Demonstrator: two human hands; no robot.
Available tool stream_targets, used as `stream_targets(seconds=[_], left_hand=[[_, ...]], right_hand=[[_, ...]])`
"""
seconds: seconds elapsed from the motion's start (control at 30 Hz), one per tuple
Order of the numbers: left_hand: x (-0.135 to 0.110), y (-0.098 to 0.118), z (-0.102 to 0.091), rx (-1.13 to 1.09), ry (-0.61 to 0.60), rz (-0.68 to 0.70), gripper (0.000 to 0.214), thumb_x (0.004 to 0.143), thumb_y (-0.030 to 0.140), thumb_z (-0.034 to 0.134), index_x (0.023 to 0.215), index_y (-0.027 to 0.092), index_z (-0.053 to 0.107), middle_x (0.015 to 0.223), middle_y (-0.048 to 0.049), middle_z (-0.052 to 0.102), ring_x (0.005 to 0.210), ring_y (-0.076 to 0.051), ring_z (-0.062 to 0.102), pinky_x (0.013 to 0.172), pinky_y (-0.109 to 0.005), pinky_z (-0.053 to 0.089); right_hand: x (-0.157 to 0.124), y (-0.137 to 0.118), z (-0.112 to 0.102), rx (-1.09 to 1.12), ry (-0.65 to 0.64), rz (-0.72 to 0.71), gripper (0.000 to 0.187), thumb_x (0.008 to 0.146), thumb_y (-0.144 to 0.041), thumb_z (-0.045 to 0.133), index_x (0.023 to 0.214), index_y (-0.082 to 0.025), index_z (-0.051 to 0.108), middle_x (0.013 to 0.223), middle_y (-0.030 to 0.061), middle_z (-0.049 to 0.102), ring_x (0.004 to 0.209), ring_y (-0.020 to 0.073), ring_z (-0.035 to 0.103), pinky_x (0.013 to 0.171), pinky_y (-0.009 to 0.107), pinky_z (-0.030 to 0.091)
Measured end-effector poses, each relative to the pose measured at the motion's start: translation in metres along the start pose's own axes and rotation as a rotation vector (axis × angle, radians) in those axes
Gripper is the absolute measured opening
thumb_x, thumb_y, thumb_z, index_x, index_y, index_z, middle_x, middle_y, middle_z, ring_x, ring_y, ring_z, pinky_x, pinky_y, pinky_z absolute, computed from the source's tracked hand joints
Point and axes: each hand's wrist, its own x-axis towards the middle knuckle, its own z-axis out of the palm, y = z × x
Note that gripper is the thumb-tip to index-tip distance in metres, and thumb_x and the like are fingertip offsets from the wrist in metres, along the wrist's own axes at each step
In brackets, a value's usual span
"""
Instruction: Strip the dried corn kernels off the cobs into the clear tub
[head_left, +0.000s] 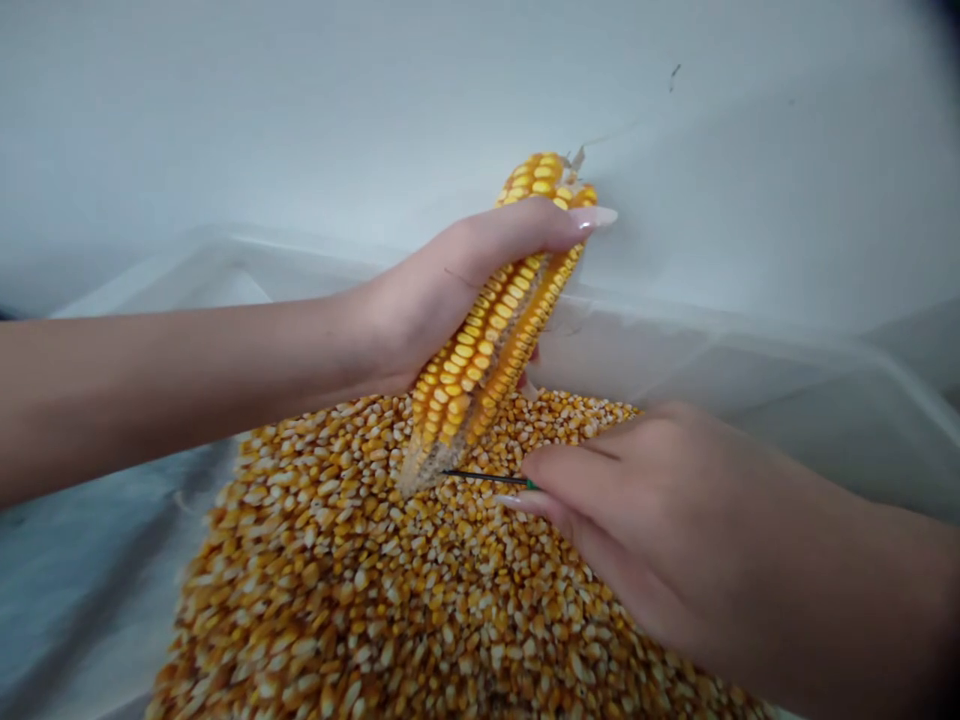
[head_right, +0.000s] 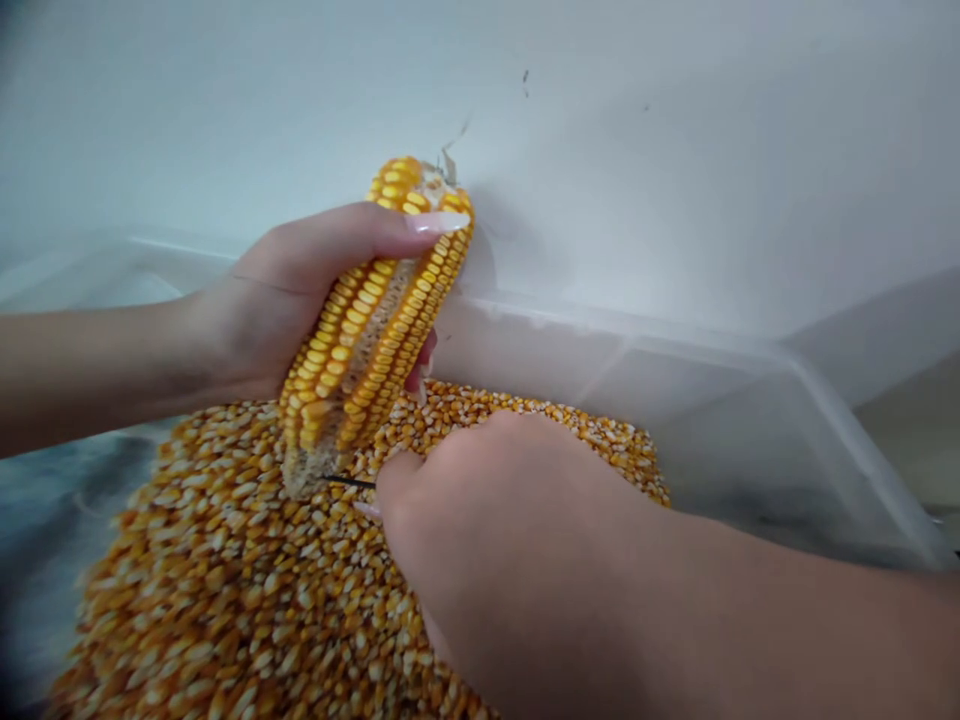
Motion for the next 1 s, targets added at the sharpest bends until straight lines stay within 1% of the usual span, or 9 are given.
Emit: stream_targets(seconds=[0.1, 0.3, 0.5, 0.63, 0.7, 0.8, 0.87, 1.0], left_hand=[[0.0, 0.0, 0.0, -0.009, -0.001, -0.002, 0.035, 0.071, 0.05, 0.049, 0.068, 0.015, 0.056, 0.046, 0.0046, 0.049, 0.042, -0.015, 0.058, 0.043, -0.026, 0.046], [0.0, -0.002, -0.001, -0.009, 0.0, -0.009, 0.038, 0.069, 0.053, 0.05, 0.068, 0.015, 0.056, 0.045, 0.0032, 0.049, 0.043, -0.017, 0.059, 0.041, -0.028, 0.046], [0.001, -0.003, 0.0, -0.004, 0.015, -0.01, 0.038, 0.07, 0.053, 0.051, 0.069, 0.015, 0.055, 0.047, 0.0024, 0.049, 0.043, -0.018, 0.059, 0.041, -0.029, 0.048], [0.001, -0.003, 0.0, -0.003, 0.017, -0.014, 0.039, 0.069, 0.054, 0.05, 0.07, 0.015, 0.055, 0.046, 0.0021, 0.05, 0.042, -0.017, 0.058, 0.042, -0.03, 0.049], [0.0, -0.003, 0.0, 0.006, 0.016, -0.015, 0.039, 0.069, 0.054, 0.05, 0.07, 0.015, 0.055, 0.045, 0.0021, 0.051, 0.041, -0.017, 0.058, 0.041, -0.03, 0.049], [-0.001, -0.002, 0.0, 0.024, 0.014, -0.011, 0.04, 0.07, 0.055, 0.049, 0.068, 0.015, 0.055, 0.045, 0.0026, 0.05, 0.041, -0.017, 0.058, 0.042, -0.029, 0.048], [-0.001, -0.002, -0.001, 0.03, 0.015, -0.008, 0.039, 0.071, 0.054, 0.047, 0.068, 0.016, 0.054, 0.045, 0.0032, 0.05, 0.042, -0.017, 0.058, 0.042, -0.028, 0.047], [0.0, -0.002, 0.0, 0.027, 0.012, -0.002, 0.037, 0.072, 0.052, 0.046, 0.068, 0.016, 0.055, 0.045, 0.0039, 0.049, 0.042, -0.017, 0.058, 0.041, -0.027, 0.046]], right_hand=[[0.001, -0.001, 0.0, 0.015, -0.033, 0.009, 0.014, 0.082, -0.014, 0.047, 0.068, -0.016, 0.051, 0.054, -0.0018, 0.052, 0.045, 0.0054, 0.04, 0.046, 0.024, 0.021], [0.005, 0.001, 0.001, 0.055, -0.041, 0.01, 0.015, 0.082, -0.014, 0.047, 0.067, -0.017, 0.051, 0.055, -0.0021, 0.053, 0.046, 0.0064, 0.041, 0.046, 0.024, 0.021], [0.005, 0.002, 0.004, 0.029, -0.011, -0.044, 0.017, 0.083, -0.015, 0.045, 0.067, -0.016, 0.05, 0.054, -0.0018, 0.051, 0.045, 0.0056, 0.038, 0.046, 0.025, 0.02], [0.003, -0.001, 0.003, 0.037, -0.039, -0.092, 0.015, 0.082, -0.014, 0.047, 0.068, -0.016, 0.051, 0.052, -0.0031, 0.049, 0.043, 0.0054, 0.036, 0.046, 0.025, 0.02], [0.002, -0.002, 0.001, 0.02, -0.036, -0.068, 0.015, 0.082, -0.014, 0.047, 0.067, -0.016, 0.052, 0.051, -0.003, 0.048, 0.042, 0.0056, 0.035, 0.046, 0.025, 0.021], [0.0, 0.0, -0.003, 0.006, 0.009, -0.006, 0.018, 0.083, -0.014, 0.044, 0.067, -0.016, 0.052, 0.051, -0.0019, 0.049, 0.044, 0.0064, 0.038, 0.047, 0.025, 0.023], [-0.001, 0.001, -0.005, 0.019, 0.031, 0.005, 0.018, 0.083, -0.015, 0.043, 0.068, -0.016, 0.052, 0.052, -0.0015, 0.05, 0.046, 0.0067, 0.039, 0.048, 0.024, 0.023], [-0.001, 0.002, -0.006, 0.033, -0.006, 0.018, 0.019, 0.083, -0.016, 0.043, 0.066, -0.015, 0.052, 0.051, -0.0018, 0.048, 0.044, 0.0058, 0.037, 0.047, 0.024, 0.021]])
